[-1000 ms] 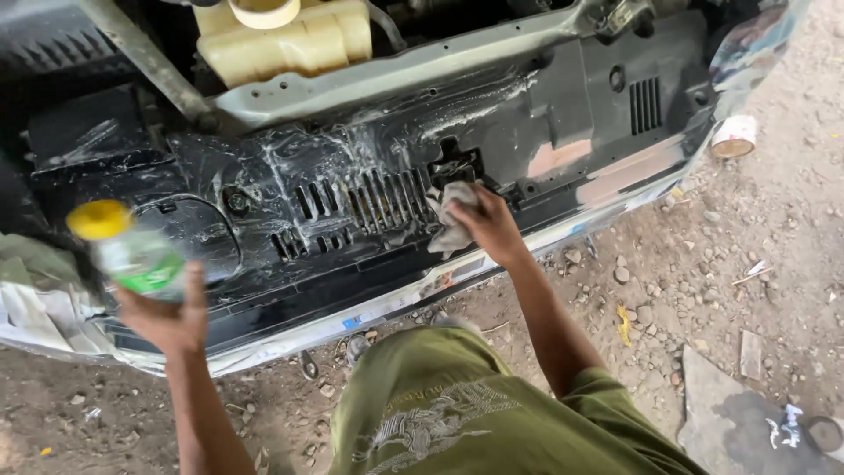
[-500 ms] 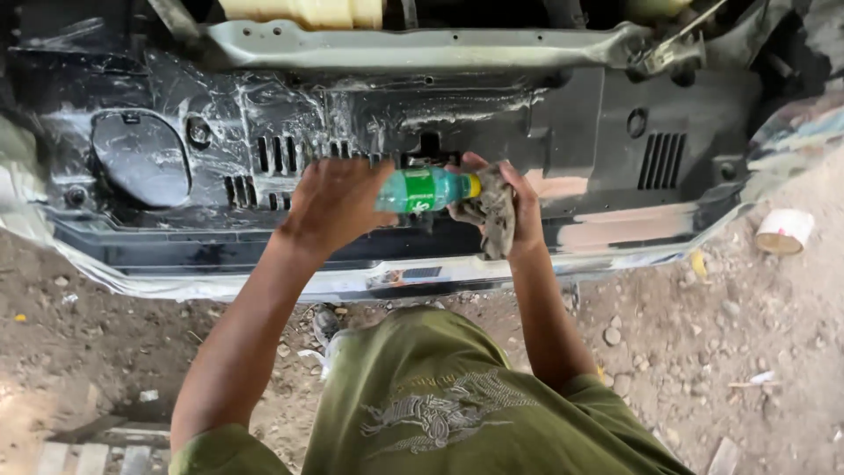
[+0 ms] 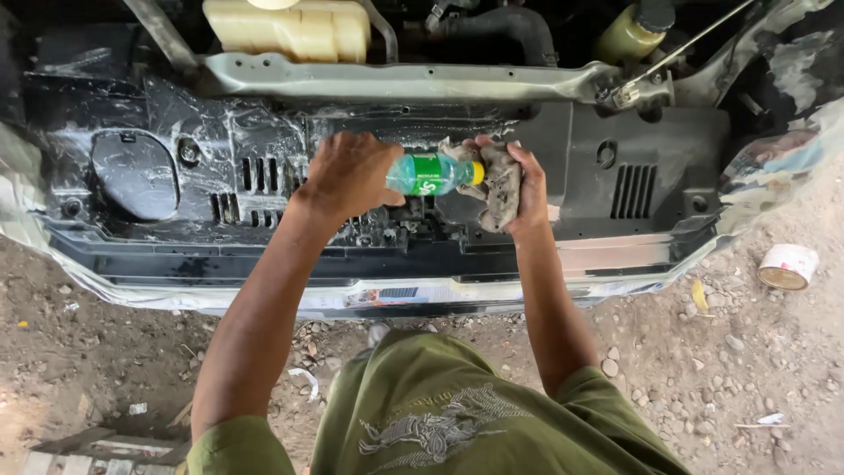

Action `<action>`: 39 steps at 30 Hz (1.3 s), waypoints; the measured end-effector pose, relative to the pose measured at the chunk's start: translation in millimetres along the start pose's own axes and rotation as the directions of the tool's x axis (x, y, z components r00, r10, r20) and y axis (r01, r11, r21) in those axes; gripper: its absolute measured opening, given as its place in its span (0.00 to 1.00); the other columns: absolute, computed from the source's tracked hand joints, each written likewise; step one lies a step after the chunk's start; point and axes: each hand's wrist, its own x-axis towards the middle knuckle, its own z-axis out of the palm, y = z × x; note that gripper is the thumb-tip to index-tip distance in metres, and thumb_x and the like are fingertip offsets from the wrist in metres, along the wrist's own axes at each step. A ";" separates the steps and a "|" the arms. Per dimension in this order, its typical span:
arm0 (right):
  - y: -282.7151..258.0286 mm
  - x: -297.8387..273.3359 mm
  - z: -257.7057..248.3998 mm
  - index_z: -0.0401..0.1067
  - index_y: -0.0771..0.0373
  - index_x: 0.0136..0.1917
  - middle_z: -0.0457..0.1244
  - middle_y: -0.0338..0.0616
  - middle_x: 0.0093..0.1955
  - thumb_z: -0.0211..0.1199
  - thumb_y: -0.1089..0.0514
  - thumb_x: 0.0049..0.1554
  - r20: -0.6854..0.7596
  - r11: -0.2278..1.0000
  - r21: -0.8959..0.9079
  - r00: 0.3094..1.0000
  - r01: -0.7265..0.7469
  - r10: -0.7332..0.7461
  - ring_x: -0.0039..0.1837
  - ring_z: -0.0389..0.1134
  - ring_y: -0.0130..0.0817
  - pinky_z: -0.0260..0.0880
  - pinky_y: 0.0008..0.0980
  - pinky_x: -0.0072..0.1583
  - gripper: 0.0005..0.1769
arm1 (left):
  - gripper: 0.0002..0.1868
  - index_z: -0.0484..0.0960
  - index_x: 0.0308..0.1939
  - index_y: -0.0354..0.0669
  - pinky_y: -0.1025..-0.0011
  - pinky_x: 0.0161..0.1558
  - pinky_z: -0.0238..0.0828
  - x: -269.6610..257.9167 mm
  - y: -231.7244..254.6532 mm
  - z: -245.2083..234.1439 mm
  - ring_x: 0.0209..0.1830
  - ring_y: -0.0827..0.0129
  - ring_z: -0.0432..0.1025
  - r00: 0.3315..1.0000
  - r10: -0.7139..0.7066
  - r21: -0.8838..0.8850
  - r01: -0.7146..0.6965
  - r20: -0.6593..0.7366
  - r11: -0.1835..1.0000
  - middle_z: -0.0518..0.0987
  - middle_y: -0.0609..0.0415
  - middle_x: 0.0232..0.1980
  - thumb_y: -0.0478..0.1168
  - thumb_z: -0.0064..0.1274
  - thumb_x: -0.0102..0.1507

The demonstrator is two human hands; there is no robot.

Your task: The person cleans the front section of a car's engine bay using a cloth and a plastic bottle. They repeatedly wipe various surfaces, including the radiator support and plastic covers, while holding the bottle in their other hand.

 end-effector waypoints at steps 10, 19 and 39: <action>19.8 31.3 -45.0 0.78 0.71 0.64 0.67 0.63 0.62 0.67 0.63 0.63 -0.163 0.712 -0.650 0.866 0.266 -0.473 0.57 0.70 0.41 0.73 0.37 0.59 0.17 | 0.33 0.83 0.55 0.46 0.63 0.38 0.83 -3.6 -44.9 65.4 0.29 0.62 0.82 0.992 0.017 -0.485 0.044 0.121 0.873 0.86 0.49 0.40 0.64 0.62 0.55; 32.2 100.0 0.3 0.74 0.69 0.59 0.66 0.60 0.59 0.71 0.56 0.53 0.492 -0.645 -0.759 0.572 -0.088 -0.656 0.56 0.68 0.60 0.69 0.53 0.57 0.23 | 0.32 0.74 0.59 0.28 0.71 0.35 0.75 -94.0 -136.4 148.5 0.32 0.71 0.77 0.549 -0.655 -0.809 -0.070 -0.520 0.584 0.84 0.49 0.38 0.50 0.65 0.63; -52.3 91.1 -14.3 0.82 0.53 0.56 0.72 0.43 0.52 0.73 0.58 0.53 0.260 -0.494 -0.867 0.904 0.063 -0.341 0.47 0.74 0.36 0.77 0.37 0.51 0.15 | 0.26 0.71 0.63 0.26 0.77 0.46 0.75 -86.0 -148.0 207.6 0.41 0.74 0.78 0.341 -0.714 -0.782 -0.399 -0.612 0.480 0.84 0.50 0.46 0.36 0.62 0.66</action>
